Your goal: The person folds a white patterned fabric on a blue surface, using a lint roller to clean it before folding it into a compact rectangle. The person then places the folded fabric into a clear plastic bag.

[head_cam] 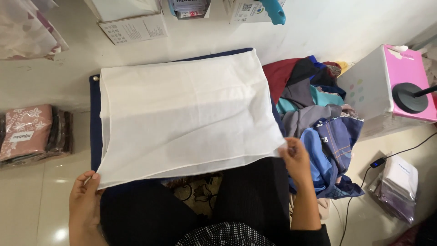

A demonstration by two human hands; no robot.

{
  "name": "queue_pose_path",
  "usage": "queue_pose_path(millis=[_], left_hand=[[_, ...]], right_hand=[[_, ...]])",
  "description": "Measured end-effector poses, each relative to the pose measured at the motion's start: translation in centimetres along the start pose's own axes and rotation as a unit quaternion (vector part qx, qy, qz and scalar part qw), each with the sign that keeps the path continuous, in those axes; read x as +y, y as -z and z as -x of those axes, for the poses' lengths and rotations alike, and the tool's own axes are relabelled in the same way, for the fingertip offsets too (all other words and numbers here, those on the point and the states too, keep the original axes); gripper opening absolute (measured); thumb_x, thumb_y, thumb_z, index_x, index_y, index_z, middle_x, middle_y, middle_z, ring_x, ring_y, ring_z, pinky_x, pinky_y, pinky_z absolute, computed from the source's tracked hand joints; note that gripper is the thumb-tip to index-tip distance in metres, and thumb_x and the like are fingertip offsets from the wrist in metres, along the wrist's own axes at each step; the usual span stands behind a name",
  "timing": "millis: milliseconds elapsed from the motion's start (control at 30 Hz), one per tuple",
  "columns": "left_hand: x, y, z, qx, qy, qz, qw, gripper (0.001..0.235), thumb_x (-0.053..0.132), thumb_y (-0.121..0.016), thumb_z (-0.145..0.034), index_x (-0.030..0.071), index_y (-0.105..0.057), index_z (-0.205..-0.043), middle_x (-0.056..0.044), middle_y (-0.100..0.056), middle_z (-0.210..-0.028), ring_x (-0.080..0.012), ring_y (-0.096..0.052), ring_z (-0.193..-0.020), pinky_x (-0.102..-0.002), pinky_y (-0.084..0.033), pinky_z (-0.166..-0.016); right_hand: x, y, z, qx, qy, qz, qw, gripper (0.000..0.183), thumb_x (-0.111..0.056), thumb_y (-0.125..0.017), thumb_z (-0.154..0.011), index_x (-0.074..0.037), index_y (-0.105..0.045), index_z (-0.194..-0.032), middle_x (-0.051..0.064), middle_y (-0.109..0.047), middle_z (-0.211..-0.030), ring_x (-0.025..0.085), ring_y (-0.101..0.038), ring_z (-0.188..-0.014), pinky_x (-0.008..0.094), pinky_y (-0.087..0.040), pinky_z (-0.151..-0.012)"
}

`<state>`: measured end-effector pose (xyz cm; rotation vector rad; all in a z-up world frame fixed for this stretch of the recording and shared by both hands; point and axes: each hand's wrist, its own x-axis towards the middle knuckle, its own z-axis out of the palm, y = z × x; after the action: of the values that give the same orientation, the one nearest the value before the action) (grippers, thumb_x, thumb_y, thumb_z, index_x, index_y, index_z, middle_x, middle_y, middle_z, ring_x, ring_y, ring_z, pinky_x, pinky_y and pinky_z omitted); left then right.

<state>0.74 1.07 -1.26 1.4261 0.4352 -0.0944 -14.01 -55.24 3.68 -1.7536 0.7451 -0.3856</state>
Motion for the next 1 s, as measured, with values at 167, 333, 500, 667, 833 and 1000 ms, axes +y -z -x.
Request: queue_pose_path(millis=[167, 333, 500, 667, 833, 1000], left_hand=[[0.0, 0.4, 0.2, 0.001, -0.006, -0.051, 0.999, 0.026, 0.014, -0.061, -0.106, 0.007, -0.056, -0.131, -0.005, -0.058, -0.105, -0.0105, -0.051, -0.087, -0.023, -0.044, -0.081], [1.9, -0.2, 0.9, -0.003, -0.02, -0.109, 0.994, 0.026, 0.012, -0.061, -0.106, 0.005, -0.06, -0.131, -0.005, -0.055, -0.097, -0.0113, -0.049, -0.083, -0.023, -0.041, -0.076], [1.3, 0.3, 0.7, -0.007, -0.028, -0.119, 0.992, 0.028, 0.014, -0.063, -0.104, 0.004, -0.061, -0.131, -0.003, -0.054, -0.089, -0.0106, -0.046, -0.08, -0.023, -0.037, -0.074], [2.0, 0.0, 1.2, -0.01, -0.006, -0.124, 0.992, 0.031, 0.011, -0.063, -0.103, 0.002, -0.06, -0.133, -0.007, -0.054, -0.091, -0.0132, -0.046, -0.08, -0.025, -0.038, -0.074], [6.0, 0.8, -1.2, -0.027, -0.072, -0.09, 0.993, 0.034, 0.007, -0.062, -0.101, 0.004, -0.058, -0.135, -0.003, -0.051, -0.091, -0.0108, -0.048, -0.083, -0.022, -0.043, -0.08], [13.3, 0.0, 1.7, -0.029, -0.245, -0.127, 0.961, 0.025, 0.006, -0.062, -0.111, 0.01, -0.056, -0.136, 0.0, -0.055, -0.1, -0.0058, -0.051, -0.089, -0.017, -0.043, -0.086]], right_hand=[[2.7, 0.8, -1.0, -0.138, -0.076, 0.004, 0.988, 0.059, 0.019, -0.075, -0.074, 0.0, -0.061, -0.127, 0.01, -0.057, -0.106, 0.019, -0.061, -0.082, 0.029, -0.054, -0.074], [0.2, 0.6, -1.0, -0.131, -0.059, 0.155, 0.977, 0.06, 0.008, -0.075, -0.075, -0.009, -0.061, -0.13, 0.012, -0.066, -0.105, 0.022, -0.064, -0.086, 0.032, -0.053, -0.078], [2.4, 0.3, -1.2, -0.027, -0.031, -0.14, 0.989, 0.008, 0.003, -0.061, -0.096, -0.002, -0.066, -0.101, 0.005, -0.058, -0.083, 0.013, -0.053, -0.077, 0.024, -0.045, -0.075], [1.8, 0.4, -0.9, 0.001, -0.01, 0.027, 1.0, 0.019, 0.003, -0.065, -0.09, -0.002, -0.067, -0.108, 0.006, -0.064, -0.076, 0.014, -0.059, -0.067, 0.025, -0.047, -0.065], [-4.6, 3.0, -2.3, 0.072, 0.268, 0.192, 0.941, 0.006, 0.004, -0.074, -0.082, 0.004, -0.068, -0.079, 0.009, -0.076, -0.112, 0.012, -0.053, -0.055, 0.023, -0.046, -0.052], [-12.7, 4.0, -1.0, 0.107, 0.389, 0.043, 0.914, 0.022, 0.018, -0.062, -0.099, 0.009, -0.068, -0.117, 0.012, -0.065, -0.101, 0.016, -0.056, -0.084, 0.025, -0.045, -0.078]])
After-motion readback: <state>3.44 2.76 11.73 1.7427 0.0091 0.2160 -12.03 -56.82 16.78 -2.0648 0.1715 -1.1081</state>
